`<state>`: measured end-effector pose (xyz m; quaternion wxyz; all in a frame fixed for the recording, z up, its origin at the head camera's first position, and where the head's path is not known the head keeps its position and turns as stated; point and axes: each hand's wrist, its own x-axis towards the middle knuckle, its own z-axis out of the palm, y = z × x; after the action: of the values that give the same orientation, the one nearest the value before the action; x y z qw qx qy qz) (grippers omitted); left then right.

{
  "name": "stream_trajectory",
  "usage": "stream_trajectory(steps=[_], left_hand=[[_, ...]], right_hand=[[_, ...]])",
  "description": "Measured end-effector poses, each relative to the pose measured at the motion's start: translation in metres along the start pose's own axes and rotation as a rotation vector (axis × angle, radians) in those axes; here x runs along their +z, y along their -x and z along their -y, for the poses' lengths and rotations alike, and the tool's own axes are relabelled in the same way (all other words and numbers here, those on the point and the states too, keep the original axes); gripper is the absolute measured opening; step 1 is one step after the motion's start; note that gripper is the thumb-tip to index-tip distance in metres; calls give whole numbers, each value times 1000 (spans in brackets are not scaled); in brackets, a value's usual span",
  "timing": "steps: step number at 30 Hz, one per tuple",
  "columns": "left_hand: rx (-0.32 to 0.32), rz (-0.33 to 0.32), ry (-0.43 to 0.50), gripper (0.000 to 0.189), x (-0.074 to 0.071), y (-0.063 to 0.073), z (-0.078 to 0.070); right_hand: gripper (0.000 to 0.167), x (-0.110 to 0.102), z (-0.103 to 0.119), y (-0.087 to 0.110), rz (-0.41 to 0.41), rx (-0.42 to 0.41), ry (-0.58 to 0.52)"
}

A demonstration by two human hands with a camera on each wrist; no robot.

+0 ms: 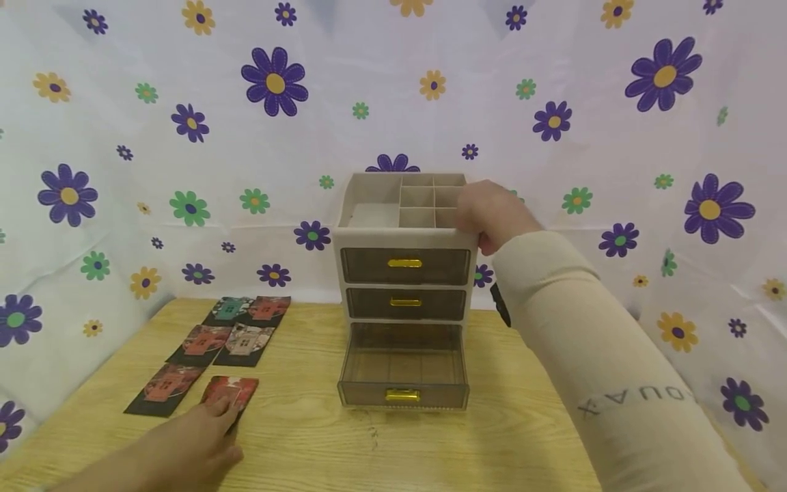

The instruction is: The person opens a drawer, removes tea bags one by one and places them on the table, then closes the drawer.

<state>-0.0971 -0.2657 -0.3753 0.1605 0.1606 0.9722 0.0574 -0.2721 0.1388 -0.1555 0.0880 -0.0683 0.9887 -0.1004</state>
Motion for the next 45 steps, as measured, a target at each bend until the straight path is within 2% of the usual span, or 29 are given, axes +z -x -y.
stream_trajectory(steps=[2, 3, 6, 12, 20, 22, 24, 26, 28, 31, 34, 37, 39, 41, 45], left_hand=[[-38, 43, -6, 73, 3, 0, 0], [-41, 39, -14, 74, 3, -1, 1], [-24, 7, -21, 76, 3, -1, 6], [-10, -38, 32, 77, 1, -1, 17], [-16, -78, -17, 78, -2, -3, 24], [-3, -123, -55, 72, -5, -1, 20], [30, -208, -95, 62, -9, 2, 9], [87, -317, -129, 49, -13, 5, -8], [185, -403, -140, 37, -16, 5, -31], [363, -459, -141, 29, -17, 0, -71], [560, -541, -185, 26, -13, -11, -107], [695, -675, -272, 20, -9, -28, -134], [717, -739, -343, 17, -8, -39, -148], [711, -780, -420, 13, -8, -51, -159], [663, -802, -553, 8, -6, -68, -172]], right_hand=[[24, 0, -1, 0, -2, 3, 1], [24, 0, -1, 0, -5, 4, -3], [23, -1, -1, 0, -11, 9, -12], [26, -3, -2, 1, -23, 16, -23], [25, -2, 0, 0, -21, 19, -43], [25, -1, 2, 0, -21, 18, -48], [25, 0, 4, 0, -15, 13, -55], [24, 1, 5, 1, -9, 5, -49], [23, 2, 5, 2, -4, 3, -48], [22, 3, 3, 3, -2, 10, -39], [23, 4, 1, 3, -2, 19, -39], [24, 4, -1, 2, -2, 22, -46], [24, 4, -1, 2, -5, 14, -49], [23, 3, -2, 1, -8, 9, -47], [22, 2, -1, 0, -11, 2, -37]])
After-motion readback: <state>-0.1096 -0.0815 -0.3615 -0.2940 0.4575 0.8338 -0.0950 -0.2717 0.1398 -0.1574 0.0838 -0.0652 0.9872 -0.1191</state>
